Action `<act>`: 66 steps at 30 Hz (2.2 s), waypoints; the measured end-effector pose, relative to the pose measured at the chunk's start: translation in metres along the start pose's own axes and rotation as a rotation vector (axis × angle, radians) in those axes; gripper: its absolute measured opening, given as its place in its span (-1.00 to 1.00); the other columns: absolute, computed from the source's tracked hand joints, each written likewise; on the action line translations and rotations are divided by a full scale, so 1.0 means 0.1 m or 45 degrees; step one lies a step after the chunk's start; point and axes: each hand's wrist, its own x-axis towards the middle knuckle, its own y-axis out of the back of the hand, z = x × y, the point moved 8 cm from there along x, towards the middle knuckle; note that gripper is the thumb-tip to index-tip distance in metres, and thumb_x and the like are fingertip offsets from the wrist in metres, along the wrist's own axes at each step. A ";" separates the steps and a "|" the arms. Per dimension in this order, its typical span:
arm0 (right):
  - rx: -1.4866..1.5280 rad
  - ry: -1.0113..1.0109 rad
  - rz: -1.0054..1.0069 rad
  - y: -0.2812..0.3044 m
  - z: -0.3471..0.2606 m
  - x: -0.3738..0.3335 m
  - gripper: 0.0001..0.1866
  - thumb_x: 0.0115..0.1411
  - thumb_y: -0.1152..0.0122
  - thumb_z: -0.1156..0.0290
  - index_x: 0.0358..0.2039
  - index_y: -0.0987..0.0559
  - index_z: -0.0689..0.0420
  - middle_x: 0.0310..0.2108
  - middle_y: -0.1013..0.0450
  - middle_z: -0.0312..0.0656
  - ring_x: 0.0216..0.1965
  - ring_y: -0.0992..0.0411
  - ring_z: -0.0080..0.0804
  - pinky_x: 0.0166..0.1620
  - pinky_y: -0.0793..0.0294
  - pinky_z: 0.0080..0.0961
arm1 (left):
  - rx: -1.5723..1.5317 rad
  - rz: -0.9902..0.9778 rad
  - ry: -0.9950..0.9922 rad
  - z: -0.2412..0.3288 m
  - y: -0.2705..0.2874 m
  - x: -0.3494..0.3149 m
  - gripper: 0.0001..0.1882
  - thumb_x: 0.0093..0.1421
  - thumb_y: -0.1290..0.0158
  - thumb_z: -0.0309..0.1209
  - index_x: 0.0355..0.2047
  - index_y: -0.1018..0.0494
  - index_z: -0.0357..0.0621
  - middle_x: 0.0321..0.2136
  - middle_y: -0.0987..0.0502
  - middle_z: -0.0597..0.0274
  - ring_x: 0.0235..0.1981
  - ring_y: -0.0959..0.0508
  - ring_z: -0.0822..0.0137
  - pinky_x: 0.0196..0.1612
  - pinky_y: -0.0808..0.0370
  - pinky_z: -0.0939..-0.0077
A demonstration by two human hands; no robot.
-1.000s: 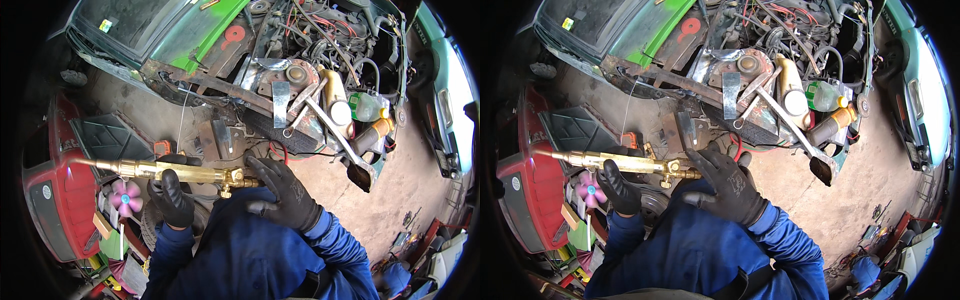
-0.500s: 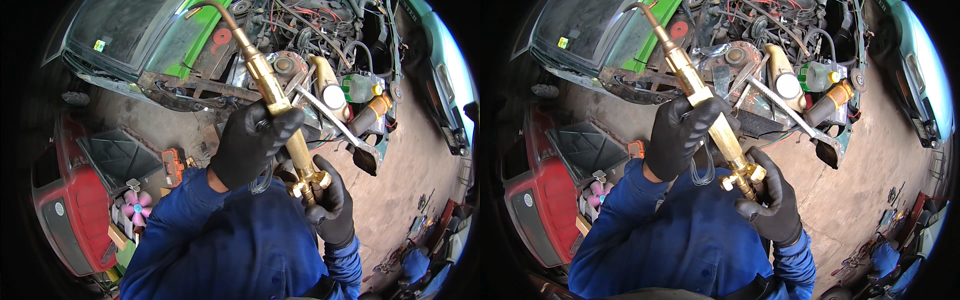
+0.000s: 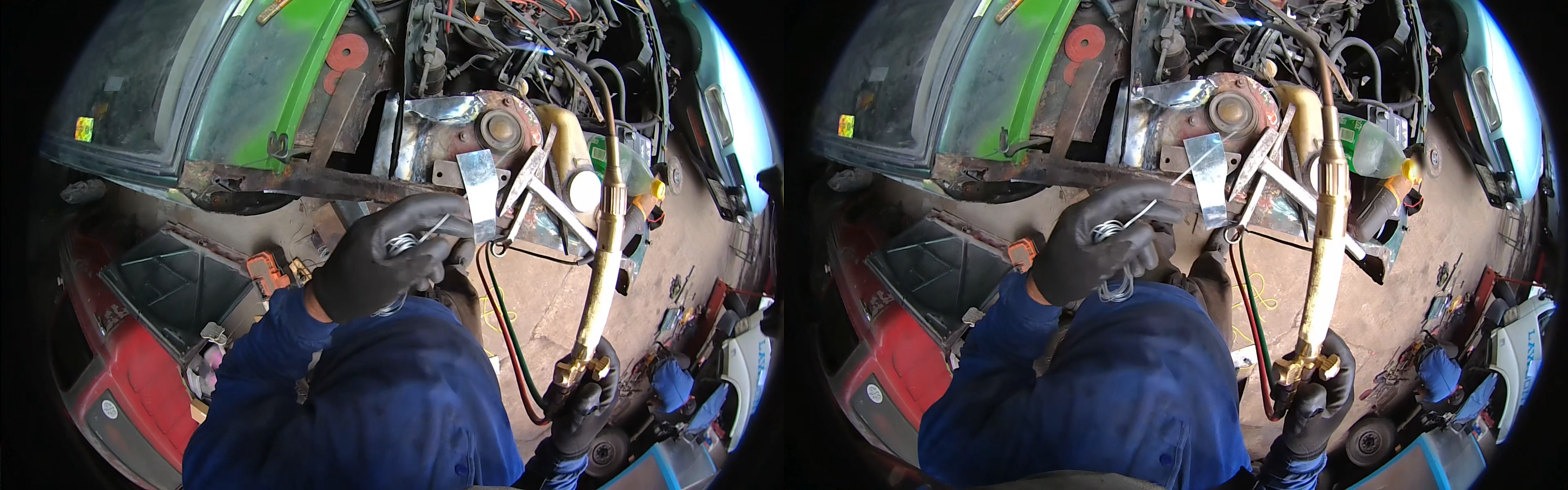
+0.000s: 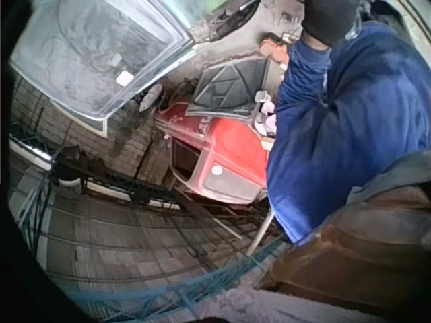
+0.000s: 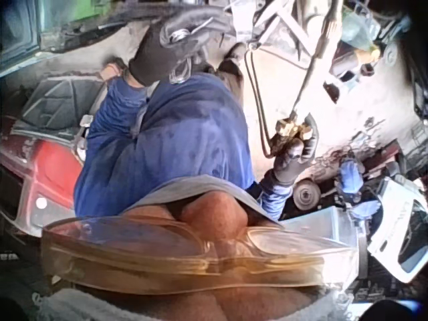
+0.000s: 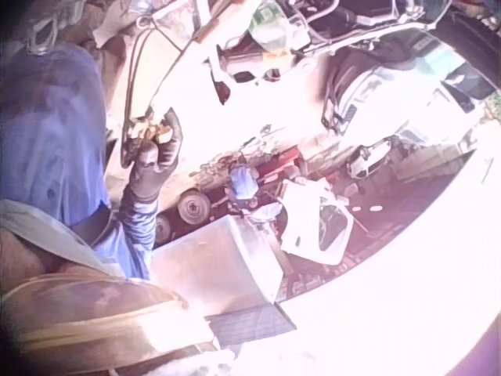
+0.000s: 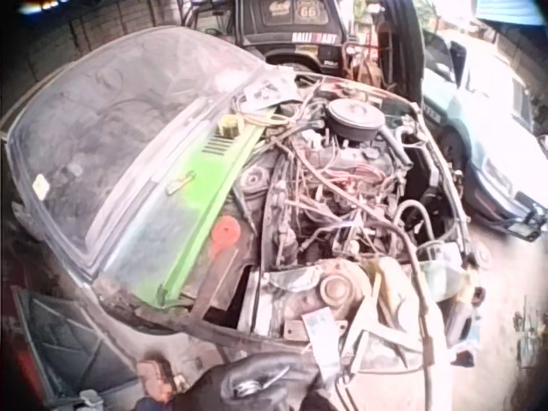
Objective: The person uses a welding torch to join metal pieces on a car's engine bay, then switches to an angle grinder to smooth the welded area. The person handles welding rods and a metal file during the process.
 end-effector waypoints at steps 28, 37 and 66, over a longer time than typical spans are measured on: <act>-0.058 -0.545 -0.024 -0.37 -0.05 0.08 -0.47 0.48 -0.29 0.00 0.08 -0.58 0.27 -0.41 -0.61 -0.25 -0.62 -0.38 -0.72 -0.56 -0.32 -0.69 | -0.166 0.345 -0.002 -0.41 1.00 0.36 -0.44 0.52 -0.12 -0.15 0.26 -0.41 -0.42 0.02 -0.70 -0.20 -0.25 -0.79 0.18 -0.33 -0.68 0.46; -0.017 -0.597 -0.127 -0.54 -0.05 0.13 -0.36 0.45 -0.32 -0.10 0.16 -0.55 0.27 -0.38 -0.60 -0.26 -0.56 -0.41 -0.70 -0.50 -0.37 -0.68 | -0.173 0.320 -0.046 -0.42 1.00 0.37 -0.42 0.52 -0.12 -0.11 0.26 -0.42 -0.40 0.03 -0.70 -0.19 -0.24 -0.79 0.18 -0.31 -0.70 0.43; -0.111 -0.572 -0.042 -0.61 -0.18 0.12 -0.41 0.44 -0.38 0.06 0.20 -0.55 0.31 -0.31 -0.54 -0.34 -0.40 -0.41 -0.74 -0.34 -0.38 -0.75 | -0.073 0.328 -0.121 -0.35 0.97 0.38 -0.32 0.51 -0.12 -0.01 0.25 -0.40 -0.49 -0.01 -0.70 -0.21 -0.28 -0.81 0.12 -0.36 -0.69 0.47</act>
